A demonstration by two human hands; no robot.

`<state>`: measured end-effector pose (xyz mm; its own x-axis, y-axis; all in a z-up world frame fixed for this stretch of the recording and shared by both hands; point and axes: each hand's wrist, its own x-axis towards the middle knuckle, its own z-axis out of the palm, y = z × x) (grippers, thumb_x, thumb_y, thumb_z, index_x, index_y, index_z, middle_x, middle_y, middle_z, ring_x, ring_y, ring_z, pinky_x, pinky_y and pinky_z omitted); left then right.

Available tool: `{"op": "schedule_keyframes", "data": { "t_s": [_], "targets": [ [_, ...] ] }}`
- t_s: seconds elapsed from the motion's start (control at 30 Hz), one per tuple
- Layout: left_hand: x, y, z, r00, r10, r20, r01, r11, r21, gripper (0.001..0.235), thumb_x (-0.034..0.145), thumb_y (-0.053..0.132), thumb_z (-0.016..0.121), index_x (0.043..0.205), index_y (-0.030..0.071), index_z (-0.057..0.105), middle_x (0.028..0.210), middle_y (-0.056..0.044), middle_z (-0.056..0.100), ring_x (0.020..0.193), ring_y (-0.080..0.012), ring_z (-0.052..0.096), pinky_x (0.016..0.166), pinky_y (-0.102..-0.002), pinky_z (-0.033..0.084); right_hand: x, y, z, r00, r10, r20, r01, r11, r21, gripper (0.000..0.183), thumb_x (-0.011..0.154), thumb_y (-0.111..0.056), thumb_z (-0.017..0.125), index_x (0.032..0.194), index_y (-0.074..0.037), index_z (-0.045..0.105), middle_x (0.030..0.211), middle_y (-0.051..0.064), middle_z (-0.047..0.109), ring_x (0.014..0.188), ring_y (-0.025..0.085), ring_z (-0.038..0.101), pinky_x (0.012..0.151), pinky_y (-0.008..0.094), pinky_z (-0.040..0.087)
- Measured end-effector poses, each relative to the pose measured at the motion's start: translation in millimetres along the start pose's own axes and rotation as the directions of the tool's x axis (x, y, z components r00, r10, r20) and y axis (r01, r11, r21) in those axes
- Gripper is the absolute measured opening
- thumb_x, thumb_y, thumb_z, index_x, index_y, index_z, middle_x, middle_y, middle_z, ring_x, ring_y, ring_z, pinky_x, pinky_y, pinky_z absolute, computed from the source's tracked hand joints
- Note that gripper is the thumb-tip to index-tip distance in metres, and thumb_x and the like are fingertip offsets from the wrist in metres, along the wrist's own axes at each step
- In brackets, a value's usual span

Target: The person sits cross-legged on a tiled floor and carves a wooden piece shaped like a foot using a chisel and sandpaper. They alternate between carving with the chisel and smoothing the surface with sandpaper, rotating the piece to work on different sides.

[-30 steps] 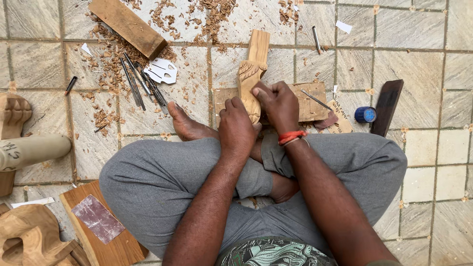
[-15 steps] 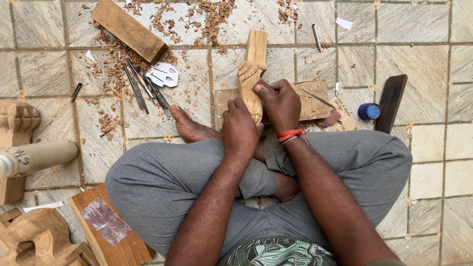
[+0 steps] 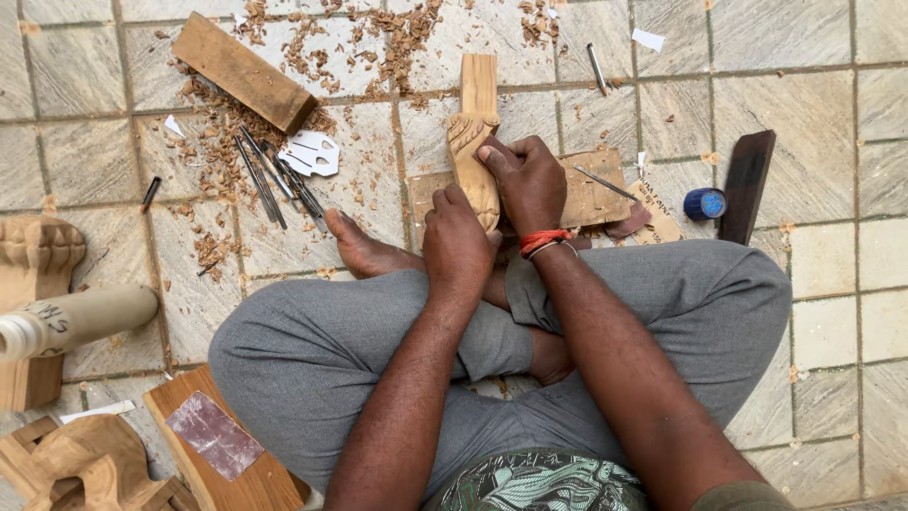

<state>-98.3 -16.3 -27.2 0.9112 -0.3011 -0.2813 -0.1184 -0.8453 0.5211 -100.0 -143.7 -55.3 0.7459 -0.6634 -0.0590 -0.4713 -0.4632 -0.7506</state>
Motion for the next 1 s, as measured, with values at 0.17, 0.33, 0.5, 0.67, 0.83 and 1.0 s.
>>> {"op": "schedule_keyframes", "data": {
  "t_s": [0.17, 0.33, 0.5, 0.67, 0.83, 1.0],
  "targets": [
    [1.2, -4.2, -4.3, 0.999, -0.016, -0.034, 0.015, 1.0, -0.019, 0.078, 0.064, 0.023, 0.097, 0.118, -0.003, 0.047, 0.116, -0.021, 0.056, 0.104, -0.0368, 0.064, 0.085, -0.043, 0.06, 4.8, -9.5, 2.9, 0.976, 0.019, 0.218, 0.007, 0.993, -0.12, 0.042, 0.081, -0.045, 0.087, 0.09, -0.006, 0.071, 0.077, 0.009, 0.075, 0.062, 0.017, 0.071, 0.055, 0.034, 0.054],
    [3.1, -0.7, -2.5, 1.0, -0.011, -0.005, 0.011, 1.0, -0.018, 0.077, 0.066, 0.021, 0.097, 0.12, -0.003, 0.047, 0.117, -0.021, 0.056, 0.103, -0.0358, 0.065, 0.087, -0.043, 0.059, 12.0, -1.6, -1.6, 0.975, -0.216, 0.044, 0.22, 0.969, -0.113, 0.042, 0.082, -0.041, 0.092, 0.091, -0.005, 0.071, 0.078, 0.01, 0.075, 0.064, 0.019, 0.071, 0.056, 0.036, 0.055],
    [1.5, -3.3, -4.7, 0.999, -0.023, -0.041, 0.021, 0.998, -0.065, 0.081, 0.065, 0.023, 0.098, 0.122, -0.004, 0.046, 0.117, -0.022, 0.056, 0.105, -0.0353, 0.064, 0.085, -0.043, 0.059, 12.1, -6.3, 5.2, 0.967, 0.053, 0.249, -0.068, 0.996, 0.052, 0.041, 0.08, -0.038, 0.088, 0.094, -0.01, 0.061, 0.084, 0.005, 0.071, 0.066, 0.014, 0.072, 0.054, 0.033, 0.062],
    [3.7, 0.1, -1.5, 0.999, -0.034, 0.006, 0.035, 0.998, -0.044, 0.081, 0.064, 0.023, 0.098, 0.121, -0.002, 0.047, 0.119, -0.021, 0.056, 0.106, -0.0359, 0.063, 0.088, -0.044, 0.058, 11.6, -3.4, 0.8, 0.986, -0.115, 0.12, 0.12, 0.992, -0.04, 0.043, 0.08, -0.038, 0.093, 0.088, -0.006, 0.065, 0.08, 0.009, 0.073, 0.068, 0.017, 0.07, 0.059, 0.035, 0.056],
    [2.2, -2.3, -1.9, 0.999, -0.033, -0.018, 0.032, 0.998, -0.056, 0.08, 0.064, 0.022, 0.098, 0.12, -0.002, 0.048, 0.118, -0.02, 0.056, 0.107, -0.0362, 0.063, 0.088, -0.044, 0.058, 7.5, -4.4, 5.3, 0.982, -0.176, 0.075, 0.176, 0.984, -0.002, 0.045, 0.08, -0.039, 0.093, 0.089, -0.006, 0.064, 0.08, 0.009, 0.072, 0.068, 0.018, 0.07, 0.058, 0.034, 0.055],
    [1.5, -3.6, 3.2, 0.999, -0.028, -0.031, 0.026, 0.998, -0.055, 0.081, 0.063, 0.023, 0.099, 0.12, -0.002, 0.047, 0.119, -0.021, 0.056, 0.106, -0.0367, 0.063, 0.088, -0.044, 0.058, 5.9, -8.9, 5.9, 0.967, -0.187, 0.172, 0.21, 0.969, -0.13, 0.047, 0.078, -0.042, 0.093, 0.09, -0.007, 0.064, 0.08, 0.009, 0.072, 0.067, 0.019, 0.07, 0.058, 0.036, 0.053]
  ]
}}
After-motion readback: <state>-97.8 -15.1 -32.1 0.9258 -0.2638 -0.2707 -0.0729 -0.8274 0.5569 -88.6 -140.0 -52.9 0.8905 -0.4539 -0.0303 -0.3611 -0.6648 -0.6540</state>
